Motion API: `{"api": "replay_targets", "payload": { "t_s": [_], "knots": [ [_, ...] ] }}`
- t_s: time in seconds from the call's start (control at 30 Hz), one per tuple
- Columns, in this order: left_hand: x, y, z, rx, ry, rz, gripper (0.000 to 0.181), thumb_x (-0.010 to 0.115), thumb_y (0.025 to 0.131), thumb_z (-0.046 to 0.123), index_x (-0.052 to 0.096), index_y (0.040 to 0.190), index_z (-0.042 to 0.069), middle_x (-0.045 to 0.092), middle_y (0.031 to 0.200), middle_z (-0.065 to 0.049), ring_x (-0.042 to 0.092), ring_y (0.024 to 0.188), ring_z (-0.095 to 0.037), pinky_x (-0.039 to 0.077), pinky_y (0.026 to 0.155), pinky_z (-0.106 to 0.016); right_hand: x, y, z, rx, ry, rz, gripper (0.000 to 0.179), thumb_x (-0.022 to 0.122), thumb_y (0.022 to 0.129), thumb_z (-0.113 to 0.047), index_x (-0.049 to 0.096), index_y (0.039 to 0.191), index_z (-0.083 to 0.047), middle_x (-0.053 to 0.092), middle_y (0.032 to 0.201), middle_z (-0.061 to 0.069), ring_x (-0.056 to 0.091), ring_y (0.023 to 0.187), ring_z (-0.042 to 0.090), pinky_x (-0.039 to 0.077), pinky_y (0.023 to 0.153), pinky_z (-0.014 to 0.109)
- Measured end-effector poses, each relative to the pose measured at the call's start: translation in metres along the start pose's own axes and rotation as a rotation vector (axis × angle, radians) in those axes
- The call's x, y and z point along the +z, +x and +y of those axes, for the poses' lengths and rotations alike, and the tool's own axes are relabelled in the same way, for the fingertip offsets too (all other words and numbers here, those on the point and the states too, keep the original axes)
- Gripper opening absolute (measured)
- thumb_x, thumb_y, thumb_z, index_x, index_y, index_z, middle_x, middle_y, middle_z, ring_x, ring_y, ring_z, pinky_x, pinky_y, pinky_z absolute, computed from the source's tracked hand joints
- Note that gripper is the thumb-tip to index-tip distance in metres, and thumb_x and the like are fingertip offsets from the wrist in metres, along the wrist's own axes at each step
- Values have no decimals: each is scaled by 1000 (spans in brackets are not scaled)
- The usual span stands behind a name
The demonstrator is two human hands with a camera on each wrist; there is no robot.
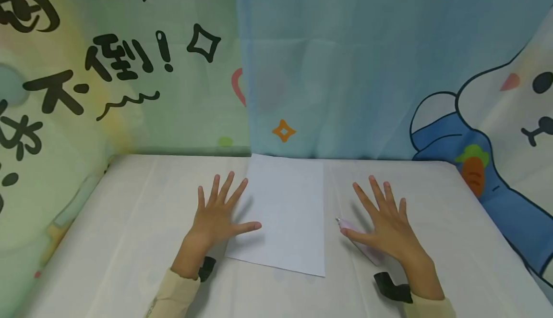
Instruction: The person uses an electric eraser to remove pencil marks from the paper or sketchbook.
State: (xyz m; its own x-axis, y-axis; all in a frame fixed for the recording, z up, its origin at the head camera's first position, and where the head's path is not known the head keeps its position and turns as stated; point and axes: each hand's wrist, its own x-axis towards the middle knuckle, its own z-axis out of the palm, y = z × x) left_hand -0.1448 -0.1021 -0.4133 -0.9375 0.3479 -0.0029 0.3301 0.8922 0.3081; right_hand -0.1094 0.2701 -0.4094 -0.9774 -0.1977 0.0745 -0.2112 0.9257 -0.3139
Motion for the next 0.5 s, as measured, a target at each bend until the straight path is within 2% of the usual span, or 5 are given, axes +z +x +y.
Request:
{"api": "replay_targets", "payload": {
  "t_s": [0.1,0.2,0.27,0.37,0.5],
  "knots": [
    [0,1,1,27,-27,-8,98,59,81,70,15,157,29,-1,165,-2,-2,150,-38,-1,114,-67,-4,-1,0,-5,33,-12,95,71,82,-54,25,155,-14,6,163,19,1,147,48,10,105,78],
    [3,2,3,82,-63,-23,94,60,83,67,17,157,28,1,165,-2,2,150,-38,5,113,-68,-8,-5,0,15,111,-37,72,70,87,-44,47,142,-3,30,154,25,25,139,51,27,101,75],
    [6,0,4,125,-79,-43,89,61,85,63,23,156,26,5,165,-3,7,150,-38,11,113,-68,-8,-9,1,45,179,-54,57,69,90,-38,57,131,0,44,143,27,40,129,50,38,96,70],
    [14,-4,6,194,-75,-85,80,60,89,58,32,154,20,11,165,-5,17,148,-39,20,111,-68,-5,-17,4,102,250,-72,48,69,90,-35,63,122,0,54,130,24,55,113,43,50,84,57],
    [22,-10,10,252,-74,-134,75,62,90,52,38,151,15,20,162,-10,26,144,-42,27,107,-68,1,-24,5,135,303,-66,41,72,89,-31,67,115,0,60,120,20,60,98,30,52,73,41]
  ]
}}
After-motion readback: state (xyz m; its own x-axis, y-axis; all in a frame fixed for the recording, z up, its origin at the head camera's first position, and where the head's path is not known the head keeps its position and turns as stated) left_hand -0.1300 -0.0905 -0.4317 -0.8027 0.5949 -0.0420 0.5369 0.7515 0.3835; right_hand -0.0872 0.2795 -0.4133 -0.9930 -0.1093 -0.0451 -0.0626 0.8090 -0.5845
